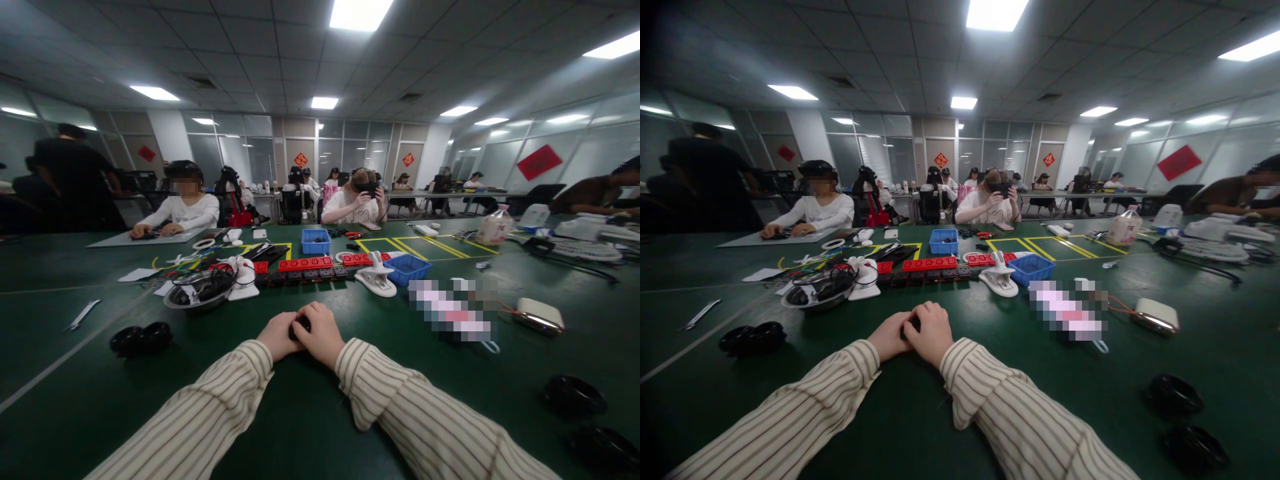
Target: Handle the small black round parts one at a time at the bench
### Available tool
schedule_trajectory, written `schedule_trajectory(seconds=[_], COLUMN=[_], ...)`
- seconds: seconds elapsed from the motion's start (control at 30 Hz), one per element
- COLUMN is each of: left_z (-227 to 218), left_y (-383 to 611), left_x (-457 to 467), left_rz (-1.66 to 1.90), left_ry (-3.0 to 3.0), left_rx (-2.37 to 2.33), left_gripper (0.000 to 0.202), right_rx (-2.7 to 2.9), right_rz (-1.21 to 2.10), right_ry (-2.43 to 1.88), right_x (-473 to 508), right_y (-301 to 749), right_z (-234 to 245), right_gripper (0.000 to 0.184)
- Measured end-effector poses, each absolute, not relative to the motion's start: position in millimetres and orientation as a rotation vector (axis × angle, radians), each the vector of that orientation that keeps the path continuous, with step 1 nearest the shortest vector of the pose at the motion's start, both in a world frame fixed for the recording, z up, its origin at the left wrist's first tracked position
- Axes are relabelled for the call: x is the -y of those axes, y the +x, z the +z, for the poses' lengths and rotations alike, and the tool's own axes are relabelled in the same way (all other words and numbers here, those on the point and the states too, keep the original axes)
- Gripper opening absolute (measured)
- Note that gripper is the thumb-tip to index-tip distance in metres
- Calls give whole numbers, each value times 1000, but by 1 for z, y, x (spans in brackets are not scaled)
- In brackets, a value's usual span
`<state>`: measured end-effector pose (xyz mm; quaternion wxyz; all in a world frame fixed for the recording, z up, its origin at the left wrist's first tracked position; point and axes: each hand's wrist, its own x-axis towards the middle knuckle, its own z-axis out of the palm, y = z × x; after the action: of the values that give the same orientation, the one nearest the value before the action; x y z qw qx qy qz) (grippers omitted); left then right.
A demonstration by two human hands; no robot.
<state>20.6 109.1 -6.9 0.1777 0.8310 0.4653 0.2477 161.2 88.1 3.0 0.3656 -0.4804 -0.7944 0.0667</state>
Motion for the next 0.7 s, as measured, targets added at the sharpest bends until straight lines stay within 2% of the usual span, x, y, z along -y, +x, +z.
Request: schedule_trajectory(seconds=[0.07,0.27,0.43,0.7], left_z=[-7,-7,-10,-9], left_y=[19,14,14,20], left_x=[-111,-117,-118,-112], left_rz=[687,622,667,728], left_ry=[2349,2328,2341,2327], left_rx=[-1278,-1192,-1097,-1171], left_gripper=[29,13,25,40], right_rx=[2093,2302,2239,1987], right_rz=[159,129,119,132], right_ry=[-1169,-860,-866,-1167], right_x=[-86,-79,-76,-82], right_y=[161,159,159,160], right_z=[5,7,10,6], right_gripper=[6,13,17,27])
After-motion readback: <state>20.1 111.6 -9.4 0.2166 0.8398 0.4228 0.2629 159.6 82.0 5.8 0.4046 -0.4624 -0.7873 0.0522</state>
